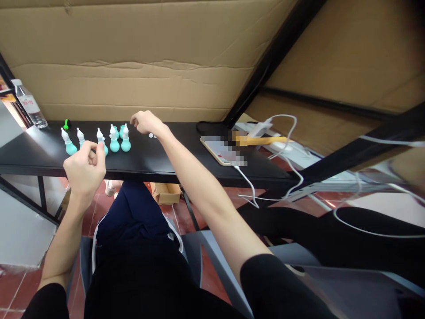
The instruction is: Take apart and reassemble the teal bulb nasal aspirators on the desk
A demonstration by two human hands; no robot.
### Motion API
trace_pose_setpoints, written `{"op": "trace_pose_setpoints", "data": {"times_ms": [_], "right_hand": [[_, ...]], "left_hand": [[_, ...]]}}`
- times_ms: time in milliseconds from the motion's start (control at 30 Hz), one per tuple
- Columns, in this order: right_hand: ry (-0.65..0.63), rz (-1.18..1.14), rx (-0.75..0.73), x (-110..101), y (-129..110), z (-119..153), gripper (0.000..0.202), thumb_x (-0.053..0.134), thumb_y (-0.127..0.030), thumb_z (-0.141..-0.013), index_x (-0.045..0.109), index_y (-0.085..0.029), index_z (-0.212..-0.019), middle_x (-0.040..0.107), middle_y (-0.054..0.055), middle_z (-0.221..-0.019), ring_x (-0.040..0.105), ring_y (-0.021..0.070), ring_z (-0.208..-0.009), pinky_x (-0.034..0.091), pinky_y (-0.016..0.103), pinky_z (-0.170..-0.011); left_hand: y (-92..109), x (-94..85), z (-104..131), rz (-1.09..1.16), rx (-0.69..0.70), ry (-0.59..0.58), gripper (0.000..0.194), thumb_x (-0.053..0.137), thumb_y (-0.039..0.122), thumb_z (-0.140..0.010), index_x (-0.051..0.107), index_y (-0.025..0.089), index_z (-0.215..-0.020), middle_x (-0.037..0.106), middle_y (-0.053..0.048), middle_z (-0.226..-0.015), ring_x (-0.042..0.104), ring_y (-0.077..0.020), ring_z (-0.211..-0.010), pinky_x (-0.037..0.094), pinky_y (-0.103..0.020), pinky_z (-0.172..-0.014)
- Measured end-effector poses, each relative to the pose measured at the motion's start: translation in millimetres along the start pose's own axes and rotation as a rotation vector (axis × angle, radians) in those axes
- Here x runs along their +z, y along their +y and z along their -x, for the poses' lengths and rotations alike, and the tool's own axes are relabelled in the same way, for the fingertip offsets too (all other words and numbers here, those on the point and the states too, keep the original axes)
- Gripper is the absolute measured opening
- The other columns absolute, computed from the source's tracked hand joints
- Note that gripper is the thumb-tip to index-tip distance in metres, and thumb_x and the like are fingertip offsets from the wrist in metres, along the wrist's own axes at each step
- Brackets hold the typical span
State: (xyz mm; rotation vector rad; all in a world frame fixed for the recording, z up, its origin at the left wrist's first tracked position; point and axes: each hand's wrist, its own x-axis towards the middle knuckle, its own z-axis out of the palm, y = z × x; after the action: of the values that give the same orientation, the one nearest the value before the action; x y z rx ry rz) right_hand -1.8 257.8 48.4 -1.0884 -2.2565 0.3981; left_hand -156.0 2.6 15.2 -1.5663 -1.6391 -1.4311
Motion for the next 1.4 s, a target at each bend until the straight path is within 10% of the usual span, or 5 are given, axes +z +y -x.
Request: {"op": "trace_pose_setpoints", "data": {"times_ms": [267,500,700,1067,1400], "right_hand": [[-0.067,0.190,0.005,26.3,-16.6,3.3,0.045,0.064,-0.005,-0.093,0.073,-0.014,-0.135,0.081,0.019,-0.127,0.075,0.0314,-0.117,0.059,0.042,-0.104],[0.310,0.000,0.064,-39.4,-8.6,76.8,0.026,0.072,-0.015,-0.092,0.073,-0.020,-0.117,0.079,0.011,-0.108,0.075,0.0323,-0.110,0.058,0.049,-0.106],[-0.211,-0.541,-0.296,-63.8,-50.4,163.3,0.032,0.093,-0.042,-0.082,0.073,-0.024,-0.101,0.082,0.003,-0.102,0.077,0.0228,-0.094,0.064,0.037,-0.086],[0.105,0.429,0.008,-33.4,58.1,37.0,0.021,0.074,-0.014,-0.097,0.088,-0.014,-0.113,0.074,0.022,-0.149,0.061,0.0422,-0.138,0.048,0.057,-0.114],[0.124,0.272,0.070,-31.1,65.5,48.8,0.015,0.073,-0.008,-0.089,0.074,-0.016,-0.076,0.083,0.015,-0.119,0.065,0.0368,-0.125,0.041,0.058,-0.112]], "left_hand": [[2.6,-0.3,2.7,0.025,0.025,-0.039,0.031,0.063,0.035,-0.106,0.065,0.022,-0.079,0.050,0.007,-0.055,0.051,-0.0104,-0.052,0.038,-0.027,-0.061],[3.5,18.5,11.5,0.062,0.118,-0.103,0.022,0.065,0.038,-0.107,0.074,0.020,-0.097,0.069,0.001,-0.075,0.062,-0.0134,-0.063,0.047,-0.028,-0.064],[12.2,36.7,26.8,0.150,0.322,-0.315,0.048,0.065,0.045,-0.111,0.062,0.016,-0.149,0.075,-0.016,-0.140,0.077,-0.0291,-0.121,0.064,-0.039,-0.099],[8.2,34.1,25.1,-0.117,0.186,-0.462,0.038,0.061,0.029,-0.105,0.069,0.017,-0.140,0.076,-0.012,-0.129,0.078,-0.0263,-0.100,0.062,-0.033,-0.077],[10.9,34.7,26.5,-0.046,0.158,-0.506,0.037,0.054,0.018,-0.100,0.068,0.017,-0.134,0.073,-0.012,-0.128,0.073,-0.0241,-0.092,0.061,-0.036,-0.076]]}}
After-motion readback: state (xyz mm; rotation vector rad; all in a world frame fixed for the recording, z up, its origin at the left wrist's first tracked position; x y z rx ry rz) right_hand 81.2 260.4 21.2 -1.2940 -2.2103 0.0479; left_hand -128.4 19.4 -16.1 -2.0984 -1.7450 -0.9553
